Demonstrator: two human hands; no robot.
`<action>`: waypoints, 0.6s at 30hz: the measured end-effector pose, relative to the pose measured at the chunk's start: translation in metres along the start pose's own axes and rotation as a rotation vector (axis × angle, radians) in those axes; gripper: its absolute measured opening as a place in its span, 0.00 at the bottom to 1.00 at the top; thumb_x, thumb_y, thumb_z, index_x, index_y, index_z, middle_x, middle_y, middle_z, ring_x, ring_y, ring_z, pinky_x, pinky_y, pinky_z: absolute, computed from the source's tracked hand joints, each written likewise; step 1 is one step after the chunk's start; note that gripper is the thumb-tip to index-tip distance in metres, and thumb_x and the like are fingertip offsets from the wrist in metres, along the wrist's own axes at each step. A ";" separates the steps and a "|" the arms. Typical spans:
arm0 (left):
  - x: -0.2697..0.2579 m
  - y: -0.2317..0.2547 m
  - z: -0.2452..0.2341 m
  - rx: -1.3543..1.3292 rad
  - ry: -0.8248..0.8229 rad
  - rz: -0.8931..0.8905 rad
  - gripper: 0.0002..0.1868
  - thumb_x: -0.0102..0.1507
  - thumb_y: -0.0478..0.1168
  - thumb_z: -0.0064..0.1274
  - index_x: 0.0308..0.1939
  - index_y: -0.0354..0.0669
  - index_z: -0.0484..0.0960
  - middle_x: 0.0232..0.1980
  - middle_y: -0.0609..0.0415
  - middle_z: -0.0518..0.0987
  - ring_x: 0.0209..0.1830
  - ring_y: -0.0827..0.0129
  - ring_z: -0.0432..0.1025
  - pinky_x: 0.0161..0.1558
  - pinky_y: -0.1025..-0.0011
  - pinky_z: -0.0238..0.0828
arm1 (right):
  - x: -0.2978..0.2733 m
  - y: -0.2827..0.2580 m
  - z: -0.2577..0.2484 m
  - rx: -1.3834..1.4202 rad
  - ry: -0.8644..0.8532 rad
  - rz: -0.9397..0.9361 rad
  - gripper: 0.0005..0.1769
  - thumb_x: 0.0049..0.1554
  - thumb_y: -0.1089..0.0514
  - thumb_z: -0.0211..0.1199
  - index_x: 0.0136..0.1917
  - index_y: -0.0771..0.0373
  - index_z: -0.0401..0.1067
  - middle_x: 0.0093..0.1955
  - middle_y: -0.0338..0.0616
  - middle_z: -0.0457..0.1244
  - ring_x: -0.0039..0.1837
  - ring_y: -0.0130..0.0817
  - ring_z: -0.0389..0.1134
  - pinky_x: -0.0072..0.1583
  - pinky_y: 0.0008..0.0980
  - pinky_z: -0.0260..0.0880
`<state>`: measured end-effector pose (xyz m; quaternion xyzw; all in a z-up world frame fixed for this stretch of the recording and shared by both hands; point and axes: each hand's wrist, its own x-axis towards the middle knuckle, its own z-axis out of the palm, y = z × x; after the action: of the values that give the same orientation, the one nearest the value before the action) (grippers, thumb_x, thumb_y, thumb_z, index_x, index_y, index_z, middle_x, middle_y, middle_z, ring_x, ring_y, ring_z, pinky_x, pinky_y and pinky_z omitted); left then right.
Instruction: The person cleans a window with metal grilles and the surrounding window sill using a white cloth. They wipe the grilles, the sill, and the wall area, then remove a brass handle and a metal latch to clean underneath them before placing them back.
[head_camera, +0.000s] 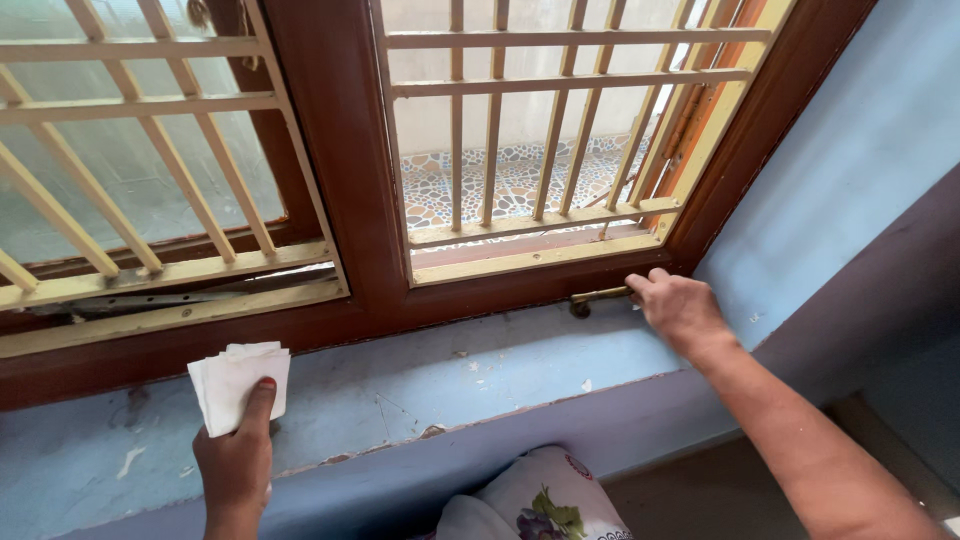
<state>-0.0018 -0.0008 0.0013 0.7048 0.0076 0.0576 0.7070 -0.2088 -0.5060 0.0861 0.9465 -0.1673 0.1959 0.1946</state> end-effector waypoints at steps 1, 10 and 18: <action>-0.001 0.001 -0.001 -0.006 -0.002 -0.013 0.23 0.66 0.45 0.58 0.59 0.31 0.81 0.48 0.47 0.83 0.41 0.67 0.75 0.39 0.69 0.70 | 0.002 0.008 0.001 -0.002 0.000 0.012 0.15 0.60 0.49 0.61 0.60 0.46 0.77 0.42 0.40 0.66 0.43 0.40 0.73 0.42 0.38 0.76; 0.001 0.002 -0.005 0.236 0.011 -0.033 0.25 0.69 0.46 0.56 0.64 0.31 0.76 0.44 0.36 0.82 0.30 0.56 0.75 0.30 0.64 0.71 | -0.044 0.072 0.002 0.810 0.019 0.565 0.23 0.56 0.50 0.66 0.65 0.50 0.75 0.54 0.49 0.72 0.53 0.48 0.74 0.55 0.44 0.73; 0.001 -0.004 -0.003 0.186 0.042 0.011 0.24 0.69 0.46 0.59 0.62 0.31 0.80 0.46 0.39 0.83 0.34 0.62 0.76 0.32 0.67 0.70 | -0.061 0.021 0.016 0.215 0.105 0.378 0.18 0.63 0.65 0.55 0.63 0.55 0.76 0.52 0.52 0.69 0.54 0.53 0.71 0.58 0.48 0.73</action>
<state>-0.0004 0.0023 -0.0022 0.7661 0.0239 0.0756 0.6378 -0.2650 -0.5171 0.0525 0.9020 -0.3094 0.2948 0.0610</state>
